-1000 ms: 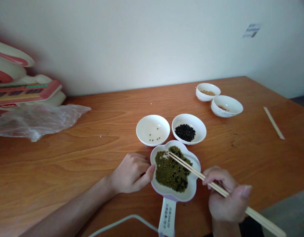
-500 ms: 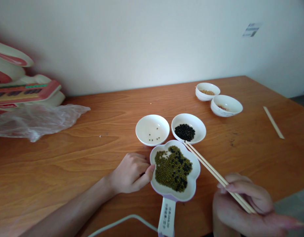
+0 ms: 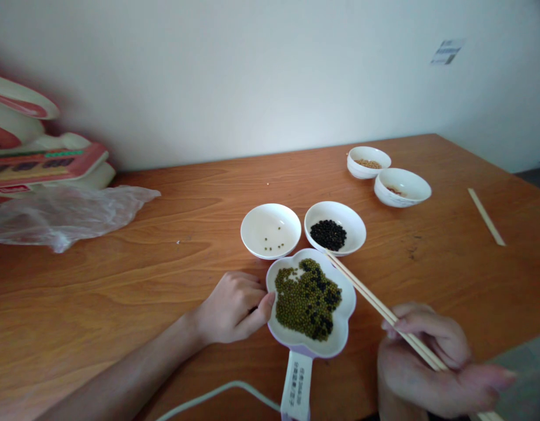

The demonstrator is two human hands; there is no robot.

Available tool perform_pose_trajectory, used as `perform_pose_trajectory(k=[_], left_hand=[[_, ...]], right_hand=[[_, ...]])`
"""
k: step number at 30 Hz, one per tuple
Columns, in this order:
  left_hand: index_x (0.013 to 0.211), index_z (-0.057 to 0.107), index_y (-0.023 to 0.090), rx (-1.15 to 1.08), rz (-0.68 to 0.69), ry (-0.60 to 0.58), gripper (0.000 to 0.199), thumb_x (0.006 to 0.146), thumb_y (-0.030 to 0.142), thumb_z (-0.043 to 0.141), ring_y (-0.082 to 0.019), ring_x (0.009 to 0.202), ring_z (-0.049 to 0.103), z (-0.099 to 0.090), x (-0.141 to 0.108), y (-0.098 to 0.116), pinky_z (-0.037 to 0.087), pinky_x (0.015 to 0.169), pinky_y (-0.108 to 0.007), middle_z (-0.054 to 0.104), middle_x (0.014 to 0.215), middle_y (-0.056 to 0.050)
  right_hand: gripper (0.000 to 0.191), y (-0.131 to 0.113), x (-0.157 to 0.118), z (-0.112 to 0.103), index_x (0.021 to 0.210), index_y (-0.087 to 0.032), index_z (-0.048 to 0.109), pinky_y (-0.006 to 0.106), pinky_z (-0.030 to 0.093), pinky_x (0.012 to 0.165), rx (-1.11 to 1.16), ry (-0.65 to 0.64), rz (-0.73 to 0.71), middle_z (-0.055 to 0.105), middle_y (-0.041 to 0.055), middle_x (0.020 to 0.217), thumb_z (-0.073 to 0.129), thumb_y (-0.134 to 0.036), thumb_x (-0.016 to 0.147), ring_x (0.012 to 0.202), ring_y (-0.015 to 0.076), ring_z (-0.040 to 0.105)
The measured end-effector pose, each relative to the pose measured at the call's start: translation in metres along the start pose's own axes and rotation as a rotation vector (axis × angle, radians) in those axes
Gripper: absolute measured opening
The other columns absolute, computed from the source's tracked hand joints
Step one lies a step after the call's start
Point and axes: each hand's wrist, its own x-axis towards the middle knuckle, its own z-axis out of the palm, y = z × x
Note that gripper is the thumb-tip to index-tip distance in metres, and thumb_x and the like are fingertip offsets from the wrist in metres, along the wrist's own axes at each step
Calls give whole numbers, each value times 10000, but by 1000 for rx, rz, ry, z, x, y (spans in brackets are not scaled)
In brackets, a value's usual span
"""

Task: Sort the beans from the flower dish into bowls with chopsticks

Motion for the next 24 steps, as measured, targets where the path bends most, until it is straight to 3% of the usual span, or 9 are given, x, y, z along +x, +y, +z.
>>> perform_pose_trajectory(k=[5,12,24], left_hand=[[633,494,192,4,-1,7,473,1083,231,355,-139,553,516,0,0,0,326,591,-337,620,614,-28],[644,470,192,-5,-6,3,456,1083,235,356,-137,552,499,0,-1,0,308,597,-342,611,620,-23],[642,475,190,-9,-12,-9,460,1084,233,355,-135,562,505,1,-1,0,315,596,-342,620,628,-26]], right_hand=[[752,-9,-7,4,628,-203,713,354,413,530,47,-152,111,606,44,533,299,-712,997,507,199,571],[893,-7,-6,4,603,-185,664,334,411,506,-15,-280,221,543,43,538,159,-838,945,527,187,544],[835,-8,-5,10,622,-188,651,309,401,505,-54,-274,251,545,31,565,192,-788,979,534,165,522]])
